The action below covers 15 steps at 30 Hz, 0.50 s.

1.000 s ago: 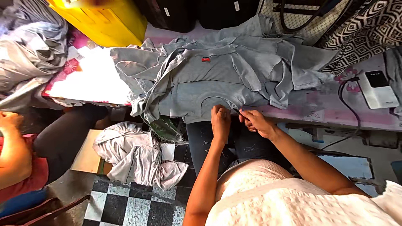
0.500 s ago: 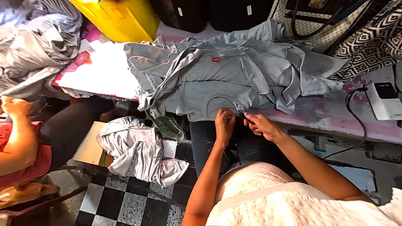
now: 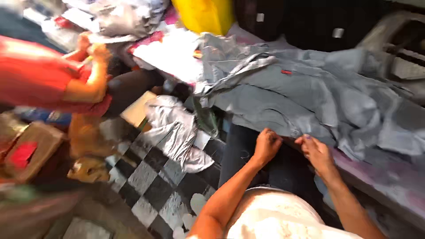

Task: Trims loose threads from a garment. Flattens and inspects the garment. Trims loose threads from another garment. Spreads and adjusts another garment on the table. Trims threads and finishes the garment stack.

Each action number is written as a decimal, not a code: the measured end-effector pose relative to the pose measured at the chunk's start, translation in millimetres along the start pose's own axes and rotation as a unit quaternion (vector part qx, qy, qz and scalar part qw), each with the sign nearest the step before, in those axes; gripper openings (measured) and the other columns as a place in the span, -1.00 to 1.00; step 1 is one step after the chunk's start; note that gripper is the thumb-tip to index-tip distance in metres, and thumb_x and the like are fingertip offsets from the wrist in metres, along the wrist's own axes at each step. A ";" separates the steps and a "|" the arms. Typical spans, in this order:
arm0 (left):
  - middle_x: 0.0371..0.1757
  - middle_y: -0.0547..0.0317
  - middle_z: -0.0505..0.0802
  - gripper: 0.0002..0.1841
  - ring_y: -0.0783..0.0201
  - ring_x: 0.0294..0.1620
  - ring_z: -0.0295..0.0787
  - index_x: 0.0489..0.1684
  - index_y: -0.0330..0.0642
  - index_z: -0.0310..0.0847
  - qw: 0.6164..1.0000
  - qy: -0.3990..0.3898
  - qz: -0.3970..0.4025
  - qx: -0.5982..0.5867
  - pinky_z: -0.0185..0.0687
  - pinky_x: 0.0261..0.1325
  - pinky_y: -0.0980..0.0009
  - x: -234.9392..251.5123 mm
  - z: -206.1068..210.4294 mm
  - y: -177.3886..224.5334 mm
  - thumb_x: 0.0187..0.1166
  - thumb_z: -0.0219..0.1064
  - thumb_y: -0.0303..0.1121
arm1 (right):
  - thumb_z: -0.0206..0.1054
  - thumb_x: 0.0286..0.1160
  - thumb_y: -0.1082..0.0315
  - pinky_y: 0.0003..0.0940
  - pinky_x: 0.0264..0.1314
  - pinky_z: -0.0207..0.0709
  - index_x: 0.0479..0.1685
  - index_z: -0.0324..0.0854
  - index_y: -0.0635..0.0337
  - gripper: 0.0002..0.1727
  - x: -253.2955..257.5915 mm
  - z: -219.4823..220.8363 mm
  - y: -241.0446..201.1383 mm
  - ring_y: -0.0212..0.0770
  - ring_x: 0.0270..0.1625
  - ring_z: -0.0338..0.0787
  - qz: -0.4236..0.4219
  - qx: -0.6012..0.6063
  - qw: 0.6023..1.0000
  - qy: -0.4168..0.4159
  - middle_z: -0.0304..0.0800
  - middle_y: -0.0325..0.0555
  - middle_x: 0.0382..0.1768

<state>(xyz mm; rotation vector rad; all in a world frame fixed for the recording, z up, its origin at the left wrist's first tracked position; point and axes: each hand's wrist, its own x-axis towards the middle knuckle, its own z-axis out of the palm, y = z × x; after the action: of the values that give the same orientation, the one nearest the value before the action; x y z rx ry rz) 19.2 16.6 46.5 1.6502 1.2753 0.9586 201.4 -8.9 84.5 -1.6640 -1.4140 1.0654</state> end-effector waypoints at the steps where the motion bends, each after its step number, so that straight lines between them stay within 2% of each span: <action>1: -0.06 -0.21 0.86 -0.84 0.02 0.07 0.82 -0.28 -0.45 0.82 1.000 0.002 -0.009 0.008 0.70 0.27 0.16 -1.6 -0.9 3.4 0.50 0.38 -0.48 | 0.03 0.84 0.30 -0.24 -0.18 0.62 0.07 0.69 0.44 -0.62 1.3 -0.6 -2.8 -0.22 -0.32 0.68 -0.069 -0.075 0.995 0.012 0.76 0.03 -0.27; 2: -0.05 -0.23 0.86 -0.84 -0.01 0.09 0.82 -0.26 -0.46 0.82 1.000 0.006 -0.013 0.014 0.69 0.28 0.14 -2.0 -1.0 6.5 0.51 0.38 -0.48 | 0.17 0.80 0.26 0.03 0.01 0.71 0.15 0.66 0.52 -0.60 4.2 0.6 -6.9 0.05 -0.15 0.84 -0.113 -0.149 0.982 0.026 0.84 0.27 -0.12; 4: -0.06 -0.23 0.87 -0.84 -0.03 0.10 0.82 -0.22 -0.47 0.82 0.999 0.011 -0.018 0.027 0.68 0.29 0.11 1.1 -3.7 12.9 0.54 0.36 -0.50 | 0.34 0.68 0.05 0.53 0.11 0.52 0.34 0.58 0.55 -0.38 15.1 8.9 -15.1 0.55 0.01 0.79 -0.097 -0.258 0.961 0.035 0.77 0.58 -0.01; 5: -0.06 -0.22 0.88 -0.83 -0.03 0.10 0.83 -0.19 -0.46 0.82 0.999 0.009 -0.023 0.032 0.67 0.29 0.09 2.6 -6.7 16.7 0.56 0.35 -0.50 | 0.33 0.67 0.00 0.64 0.16 0.41 0.39 0.55 0.54 -0.33 21.8 12.6 -16.5 0.68 0.08 0.72 -0.071 -0.295 0.952 0.025 0.72 0.67 0.04; 7: -0.08 -0.20 0.90 -0.81 -0.04 0.07 0.86 -0.13 -0.45 0.81 0.999 0.008 -0.036 0.027 0.69 0.25 0.02 4.9 -13.6 23.2 0.60 0.32 -0.48 | 0.22 0.74 0.09 0.63 0.24 0.37 0.34 0.56 0.58 -0.40 34.7 15.9 -16.4 0.71 0.17 0.68 -0.043 -0.333 0.942 0.010 0.69 0.72 0.07; 8: -0.11 -0.20 0.90 -0.80 -0.05 0.04 0.86 -0.11 -0.46 0.80 0.999 0.004 -0.047 0.013 0.68 0.21 -0.02 5.7 -17.6 25.8 0.62 0.31 -0.46 | 0.18 0.75 0.17 0.53 0.29 0.39 0.29 0.57 0.63 -0.45 40.8 14.9 -15.1 0.63 0.19 0.69 -0.036 -0.321 0.946 0.010 0.69 0.71 0.07; 9: -0.13 -0.21 0.90 -0.79 -0.07 0.02 0.86 -0.09 -0.46 0.79 0.998 0.000 -0.058 -0.001 0.68 0.18 -0.05 6.2 -20.8 28.1 0.64 0.30 -0.45 | 0.18 0.75 0.21 0.35 0.33 0.43 0.25 0.58 0.66 -0.48 45.9 11.6 -12.7 0.47 0.17 0.71 -0.031 -0.291 0.956 0.009 0.70 0.65 0.06; 10: -0.13 -0.22 0.90 -0.78 -0.08 0.02 0.86 -0.07 -0.47 0.79 0.998 -0.003 -0.067 -0.019 0.67 0.18 -0.07 7.1 -22.6 29.9 0.65 0.29 -0.45 | 0.19 0.75 0.24 0.11 0.32 0.48 0.22 0.57 0.68 -0.50 49.5 7.1 -10.4 0.23 0.10 0.71 -0.021 -0.246 0.969 0.006 0.71 0.55 0.03; 11: -0.11 -0.22 0.90 -0.77 -0.08 0.04 0.86 -0.03 -0.47 0.79 0.996 -0.004 -0.072 -0.042 0.66 0.22 -0.06 9.0 -23.0 31.1 0.66 0.29 -0.45 | 0.22 0.74 0.25 -0.17 0.16 0.53 0.16 0.57 0.66 -0.53 51.9 3.3 -7.6 -0.08 -0.07 0.67 -0.012 -0.194 0.981 0.007 0.70 0.34 -0.09; 12: -0.06 -0.23 0.90 -0.76 -0.07 0.07 0.86 0.03 -0.47 0.78 0.994 -0.005 -0.079 -0.071 0.65 0.28 -0.04 11.9 -22.0 32.9 0.66 0.30 -0.45 | 0.24 0.72 0.25 -0.48 -0.15 0.48 0.05 0.55 0.56 -0.60 53.8 0.6 -4.3 -0.42 -0.32 0.52 -0.007 -0.129 0.992 0.006 0.56 -0.05 -0.28; 13: -0.01 -0.24 0.90 -0.74 -0.06 0.11 0.85 0.11 -0.46 0.77 0.991 -0.006 -0.084 -0.101 0.64 0.33 -0.02 15.2 -19.6 35.4 0.66 0.33 -0.44 | 0.28 0.69 0.29 -0.64 -0.38 0.41 -0.04 0.53 0.41 -0.73 52.8 -1.3 -5.3 -0.60 -0.50 0.43 0.006 -0.052 0.999 0.000 0.47 -0.32 -0.41; 14: 0.03 -0.27 0.89 -0.69 -0.07 0.13 0.85 0.21 -0.46 0.74 0.988 -0.008 -0.087 -0.130 0.63 0.36 -0.01 19.0 -15.8 38.1 0.64 0.37 -0.43 | 0.29 0.67 0.35 -0.71 -0.53 0.37 -0.13 0.50 0.23 -0.87 51.3 -2.3 -7.0 -0.66 -0.63 0.38 0.026 0.021 0.999 -0.008 0.46 -0.49 -0.53; 15: 0.04 -0.30 0.88 -0.63 -0.10 0.11 0.84 0.30 -0.46 0.71 0.984 -0.010 -0.088 -0.153 0.62 0.34 -0.02 22.9 -10.7 40.6 0.60 0.42 -0.43 | 0.26 0.67 0.39 -0.72 -0.63 0.34 -0.21 0.50 0.09 -0.92 49.9 -2.6 -8.0 -0.67 -0.72 0.35 0.046 0.074 0.996 -0.015 0.47 -0.59 -0.64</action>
<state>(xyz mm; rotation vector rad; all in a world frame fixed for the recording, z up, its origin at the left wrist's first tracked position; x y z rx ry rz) 28.2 34.5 89.9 1.2862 1.1734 0.9712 203.7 41.6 85.4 -1.6242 -1.2553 1.2211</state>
